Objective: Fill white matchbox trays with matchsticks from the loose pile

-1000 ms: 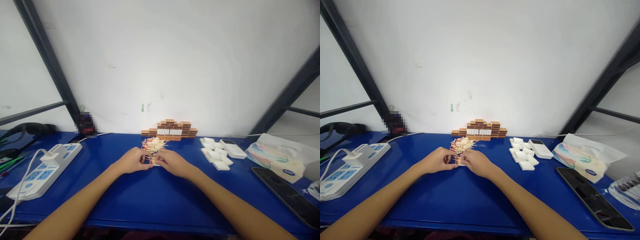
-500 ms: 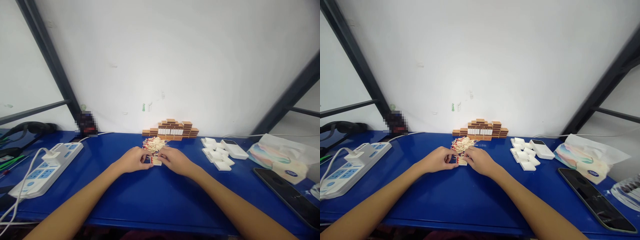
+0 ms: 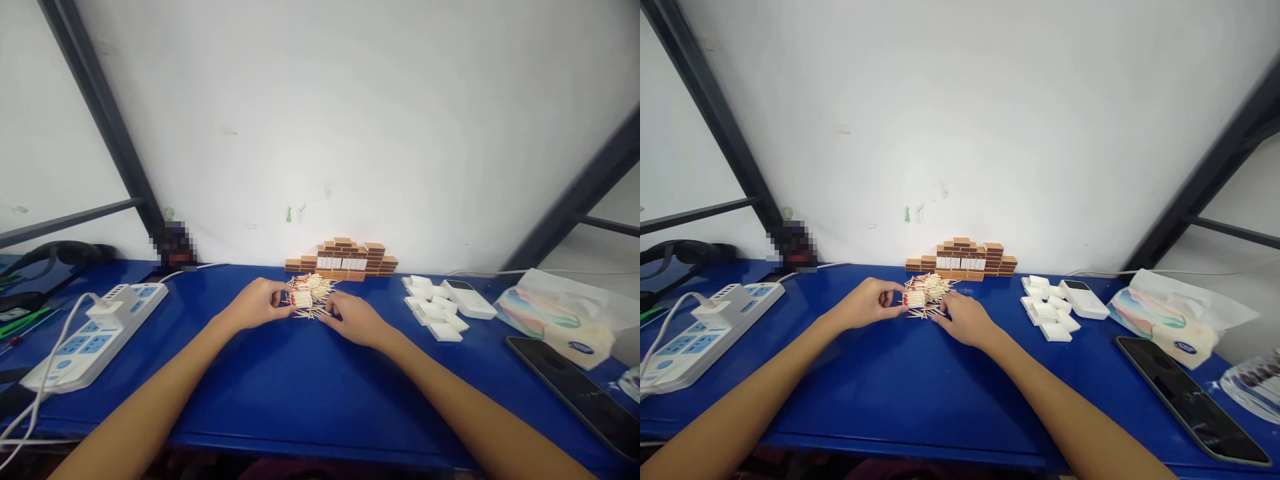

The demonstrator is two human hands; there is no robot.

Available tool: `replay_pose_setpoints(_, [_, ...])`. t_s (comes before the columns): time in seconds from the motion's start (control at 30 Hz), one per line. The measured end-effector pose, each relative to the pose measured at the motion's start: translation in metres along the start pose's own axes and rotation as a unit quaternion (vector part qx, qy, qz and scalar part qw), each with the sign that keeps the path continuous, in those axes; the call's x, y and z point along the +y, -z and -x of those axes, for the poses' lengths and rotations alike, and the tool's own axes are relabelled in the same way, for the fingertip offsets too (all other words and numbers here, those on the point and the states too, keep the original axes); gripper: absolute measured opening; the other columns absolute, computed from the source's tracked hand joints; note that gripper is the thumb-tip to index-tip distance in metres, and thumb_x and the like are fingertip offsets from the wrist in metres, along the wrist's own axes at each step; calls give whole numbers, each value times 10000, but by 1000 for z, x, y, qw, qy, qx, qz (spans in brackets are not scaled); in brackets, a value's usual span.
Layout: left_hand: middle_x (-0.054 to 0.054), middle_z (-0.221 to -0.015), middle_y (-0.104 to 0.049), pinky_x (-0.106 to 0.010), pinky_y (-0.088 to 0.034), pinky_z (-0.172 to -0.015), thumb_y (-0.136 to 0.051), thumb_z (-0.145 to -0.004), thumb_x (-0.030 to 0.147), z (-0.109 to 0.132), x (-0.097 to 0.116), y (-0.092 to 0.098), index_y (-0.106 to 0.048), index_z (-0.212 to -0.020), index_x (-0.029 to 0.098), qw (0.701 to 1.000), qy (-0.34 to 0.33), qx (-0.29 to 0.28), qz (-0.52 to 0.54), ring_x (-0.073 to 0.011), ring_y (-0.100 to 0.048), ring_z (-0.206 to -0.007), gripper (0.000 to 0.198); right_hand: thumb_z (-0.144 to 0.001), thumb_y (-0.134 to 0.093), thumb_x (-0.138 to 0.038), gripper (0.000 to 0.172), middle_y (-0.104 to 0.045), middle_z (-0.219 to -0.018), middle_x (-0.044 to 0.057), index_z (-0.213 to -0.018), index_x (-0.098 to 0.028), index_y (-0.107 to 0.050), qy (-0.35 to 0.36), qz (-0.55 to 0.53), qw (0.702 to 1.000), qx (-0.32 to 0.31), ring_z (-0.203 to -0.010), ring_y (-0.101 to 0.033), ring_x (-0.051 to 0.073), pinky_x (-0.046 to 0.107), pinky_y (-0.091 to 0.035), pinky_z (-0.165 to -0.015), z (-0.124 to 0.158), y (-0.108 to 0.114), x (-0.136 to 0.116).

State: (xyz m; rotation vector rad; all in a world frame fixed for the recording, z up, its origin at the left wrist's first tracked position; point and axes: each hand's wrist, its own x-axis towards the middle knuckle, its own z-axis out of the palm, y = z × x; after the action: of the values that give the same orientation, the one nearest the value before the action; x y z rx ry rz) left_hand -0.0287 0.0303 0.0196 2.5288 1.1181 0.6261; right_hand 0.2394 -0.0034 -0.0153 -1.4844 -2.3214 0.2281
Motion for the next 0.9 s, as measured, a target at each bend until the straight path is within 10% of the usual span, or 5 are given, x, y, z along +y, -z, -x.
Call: replay_pose_setpoints(0.9, [29, -600, -609, -252, -282, -521, -702, -841, 441, 1, 2, -5, -753, -1084, 197, 1000, -7, -9, -12, -116, -509, -510, 348, -1024, -547, -237, 122, -706, -1023, 106, -957, -170, -624, -2, 33, 995, -96, -893, -647, 215, 287, -406, -738, 1, 10, 3])
